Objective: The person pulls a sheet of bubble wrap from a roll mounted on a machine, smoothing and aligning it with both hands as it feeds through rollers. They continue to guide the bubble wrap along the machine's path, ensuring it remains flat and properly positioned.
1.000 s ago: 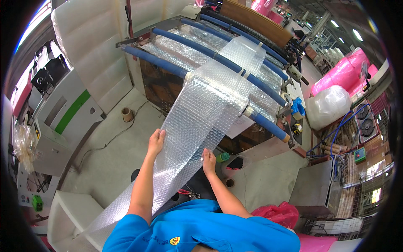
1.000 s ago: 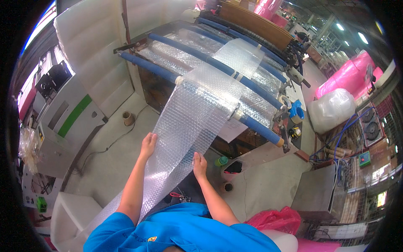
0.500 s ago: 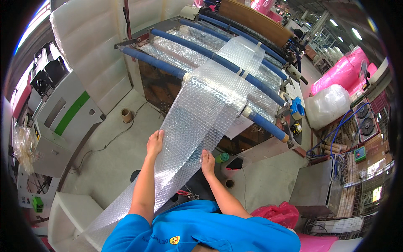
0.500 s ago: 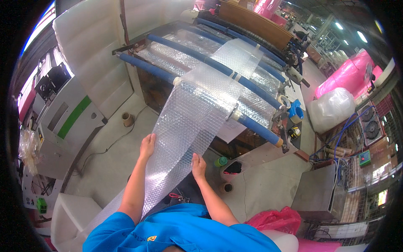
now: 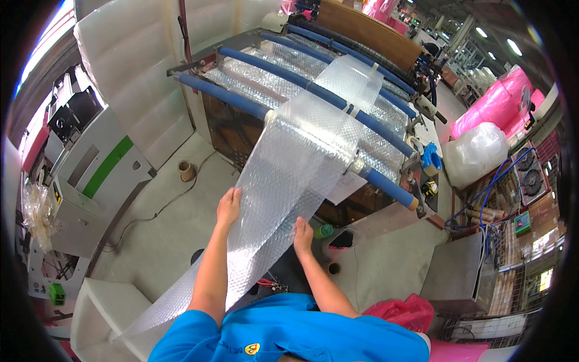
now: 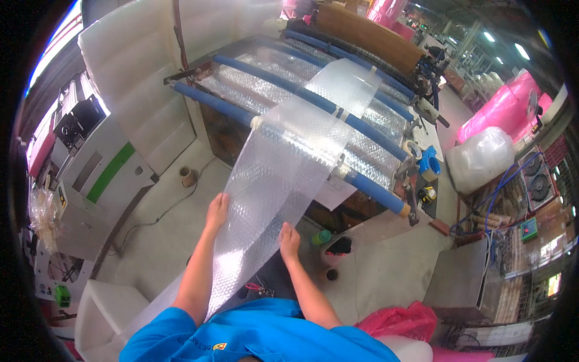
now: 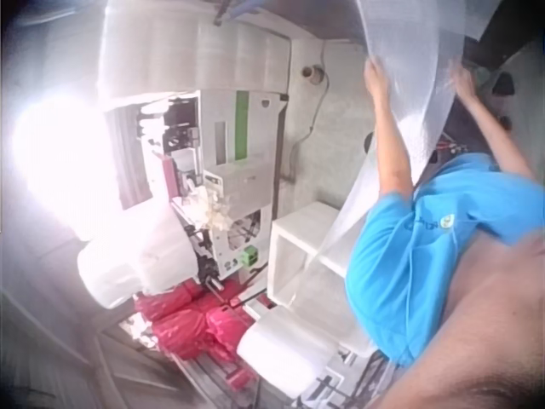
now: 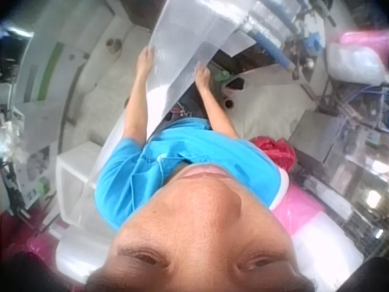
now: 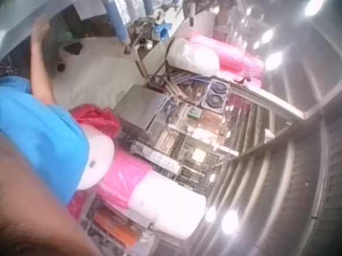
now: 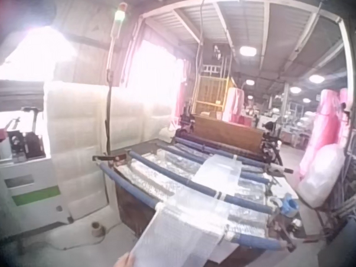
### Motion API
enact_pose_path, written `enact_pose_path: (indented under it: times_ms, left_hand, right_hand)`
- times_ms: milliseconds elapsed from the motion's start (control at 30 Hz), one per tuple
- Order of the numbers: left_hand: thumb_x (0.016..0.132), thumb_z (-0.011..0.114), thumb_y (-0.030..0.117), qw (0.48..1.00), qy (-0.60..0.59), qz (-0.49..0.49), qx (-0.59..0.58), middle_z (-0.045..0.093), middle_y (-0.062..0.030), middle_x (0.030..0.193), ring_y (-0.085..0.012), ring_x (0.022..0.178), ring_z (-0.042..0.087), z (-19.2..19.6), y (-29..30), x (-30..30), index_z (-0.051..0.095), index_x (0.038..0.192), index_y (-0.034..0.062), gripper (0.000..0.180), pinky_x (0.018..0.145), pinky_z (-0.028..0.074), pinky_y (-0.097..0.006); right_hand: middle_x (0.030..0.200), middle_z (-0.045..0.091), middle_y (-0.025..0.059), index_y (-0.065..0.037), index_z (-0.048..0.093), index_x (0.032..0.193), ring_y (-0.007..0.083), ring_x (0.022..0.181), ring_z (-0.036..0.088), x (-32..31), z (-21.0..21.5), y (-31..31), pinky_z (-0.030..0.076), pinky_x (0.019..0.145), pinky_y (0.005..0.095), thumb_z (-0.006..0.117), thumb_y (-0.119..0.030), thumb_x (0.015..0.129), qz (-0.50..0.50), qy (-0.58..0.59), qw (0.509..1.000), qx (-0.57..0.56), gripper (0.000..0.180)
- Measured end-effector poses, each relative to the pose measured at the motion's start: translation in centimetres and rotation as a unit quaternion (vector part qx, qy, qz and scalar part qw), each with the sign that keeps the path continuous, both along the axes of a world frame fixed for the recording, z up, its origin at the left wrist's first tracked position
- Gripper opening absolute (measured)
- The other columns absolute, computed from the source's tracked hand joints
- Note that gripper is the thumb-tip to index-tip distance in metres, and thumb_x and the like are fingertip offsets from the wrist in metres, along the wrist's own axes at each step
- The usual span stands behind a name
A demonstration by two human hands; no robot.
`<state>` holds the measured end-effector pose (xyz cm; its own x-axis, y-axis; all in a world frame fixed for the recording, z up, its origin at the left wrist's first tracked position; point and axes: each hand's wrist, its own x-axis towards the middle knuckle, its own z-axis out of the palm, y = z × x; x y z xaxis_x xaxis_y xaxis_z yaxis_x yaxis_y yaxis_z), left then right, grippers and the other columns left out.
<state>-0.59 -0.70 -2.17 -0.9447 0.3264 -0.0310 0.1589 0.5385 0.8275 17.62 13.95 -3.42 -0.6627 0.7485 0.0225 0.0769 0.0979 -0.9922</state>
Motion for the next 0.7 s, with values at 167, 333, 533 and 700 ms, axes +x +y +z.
enact_pose_path:
  times_ms: [167,333,533,700]
  left_hand:
    - [0.085,0.035,0.043,0.999,0.023,-0.025,0.038,0.057,-0.0177,0.086,-0.0355,0.083,0.053,2.6,4.6,-2.8,0.051,0.087,0.0059,0.041,0.07,0.039,-0.041]
    - [0.084,0.034,0.045,0.998,0.051,-0.022,-0.003,0.056,-0.0195,0.09,-0.0357,0.087,0.053,6.9,8.5,-4.7,0.05,0.095,0.0069,0.042,0.072,0.04,-0.041]
    - [0.068,0.056,0.054,0.999,0.013,-0.038,0.018,0.058,-0.0158,0.093,-0.0307,0.088,0.055,11.4,7.9,-4.4,0.047,0.102,0.0073,0.059,0.076,0.041,-0.038]
    - [0.054,0.073,0.046,0.996,-0.013,-0.09,-0.021,0.057,-0.0157,0.098,-0.026,0.095,0.054,6.2,1.6,-1.2,0.047,0.106,0.0032,0.072,0.08,0.041,-0.035]
  right_hand:
    - [0.056,0.043,0.001,-0.003,0.046,0.062,0.0097,0.056,0.042,-2.3,3.1,5.1,0.034,0.052,0.0242,0.041,-0.038,0.087,0.015,0.055,0.997,0.052,0.043]
    - [0.056,0.044,-0.0003,-0.004,0.047,0.063,0.0086,0.052,0.041,-4.6,5.6,9.0,0.034,0.05,0.0234,0.045,-0.035,0.086,-0.022,0.082,0.991,0.107,0.039]
    - [0.058,0.047,0.0005,-0.001,0.052,0.07,0.0082,0.051,0.041,-4.7,9.7,7.7,0.034,0.048,0.0237,0.049,-0.03,0.084,-0.077,0.097,0.987,0.103,0.032]
    - [0.057,0.049,-0.0003,-0.001,0.055,0.073,0.006,0.052,0.045,-1.8,5.1,3.6,0.036,0.048,0.0216,0.056,-0.026,0.08,-0.004,-0.007,0.999,0.039,0.026]
